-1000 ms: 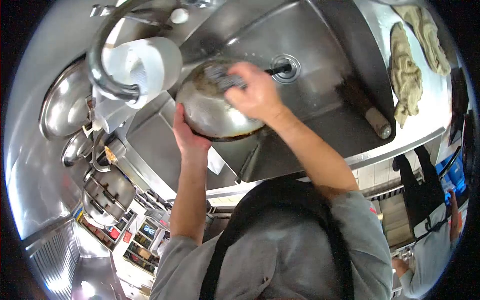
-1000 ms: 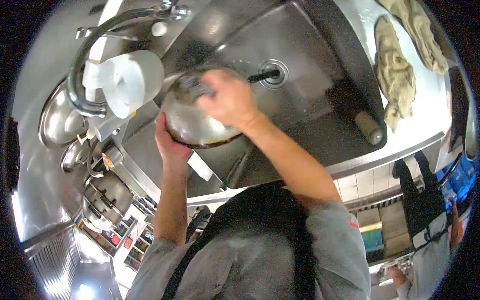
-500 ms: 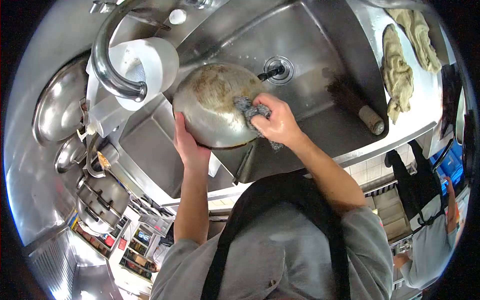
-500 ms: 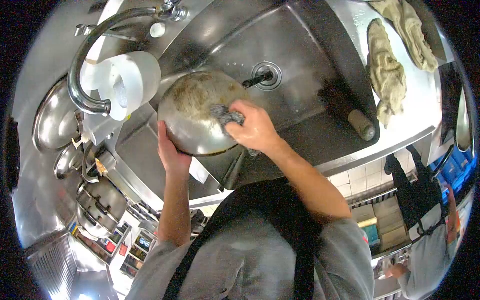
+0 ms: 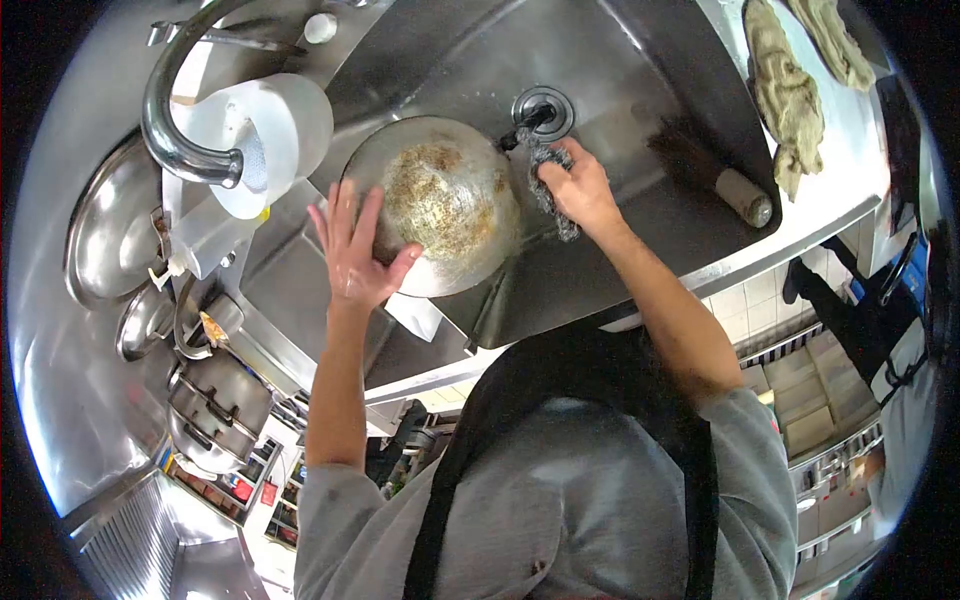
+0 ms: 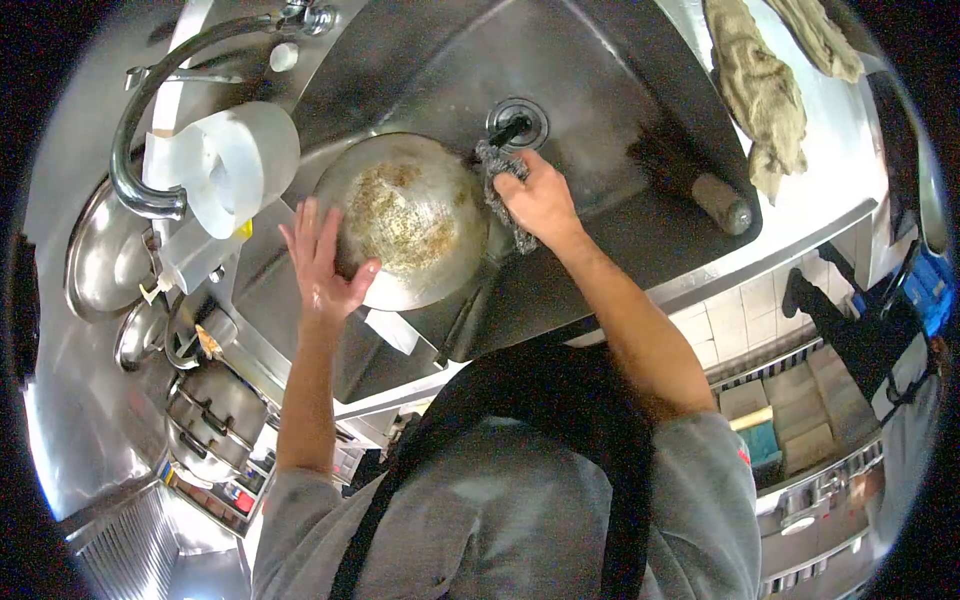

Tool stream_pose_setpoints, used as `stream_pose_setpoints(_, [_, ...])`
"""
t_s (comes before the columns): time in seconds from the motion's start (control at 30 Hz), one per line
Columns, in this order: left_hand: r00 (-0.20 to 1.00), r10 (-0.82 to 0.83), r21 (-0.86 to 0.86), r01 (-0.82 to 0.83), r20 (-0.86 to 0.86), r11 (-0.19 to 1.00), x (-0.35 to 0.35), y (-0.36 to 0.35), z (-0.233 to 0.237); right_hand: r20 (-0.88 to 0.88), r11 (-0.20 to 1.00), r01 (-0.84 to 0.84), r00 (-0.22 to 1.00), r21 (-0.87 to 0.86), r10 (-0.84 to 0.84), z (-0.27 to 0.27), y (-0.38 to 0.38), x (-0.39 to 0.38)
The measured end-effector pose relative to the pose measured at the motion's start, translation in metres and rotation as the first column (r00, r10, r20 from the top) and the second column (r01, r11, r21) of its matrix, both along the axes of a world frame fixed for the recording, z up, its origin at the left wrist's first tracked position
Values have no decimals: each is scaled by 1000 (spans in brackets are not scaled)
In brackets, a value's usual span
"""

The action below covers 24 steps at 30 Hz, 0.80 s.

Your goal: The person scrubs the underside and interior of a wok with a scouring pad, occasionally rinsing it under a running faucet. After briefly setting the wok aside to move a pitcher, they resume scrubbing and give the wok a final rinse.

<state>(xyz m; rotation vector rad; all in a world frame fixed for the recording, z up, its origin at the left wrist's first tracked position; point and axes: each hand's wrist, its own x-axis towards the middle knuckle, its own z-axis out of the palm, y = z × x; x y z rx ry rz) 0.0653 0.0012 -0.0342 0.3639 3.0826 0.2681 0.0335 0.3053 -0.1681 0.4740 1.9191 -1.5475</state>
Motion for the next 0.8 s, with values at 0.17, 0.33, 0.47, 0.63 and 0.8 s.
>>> stream_pose_setpoints(0.17, [995, -40, 47, 35, 96, 998, -5, 19, -14, -4, 996, 81, 997, 45, -81, -10, -12, 7])
stream_pose_setpoints(0.33, [998, 43, 61, -46, 40, 997, 8, 26, -18, -72, 993, 113, 991, -32, -115, 3, -43, 53])
stream_pose_setpoints(0.47, [993, 119, 150, -119, 14, 981, 15, 24, -25, -153, 998, -3, 988, -59, -6, 18, -35, 81])
stream_pose_setpoints(0.63, [995, 95, 122, -96, 15, 988, 17, 26, -25, -231, 997, 61, 972, 49, -48, -18, -49, 31])
stream_pose_setpoints(0.8, [996, 88, 109, -86, -13, 990, 16, 23, -27, -289, 980, 153, 951, 125, -112, -5, -60, 10])
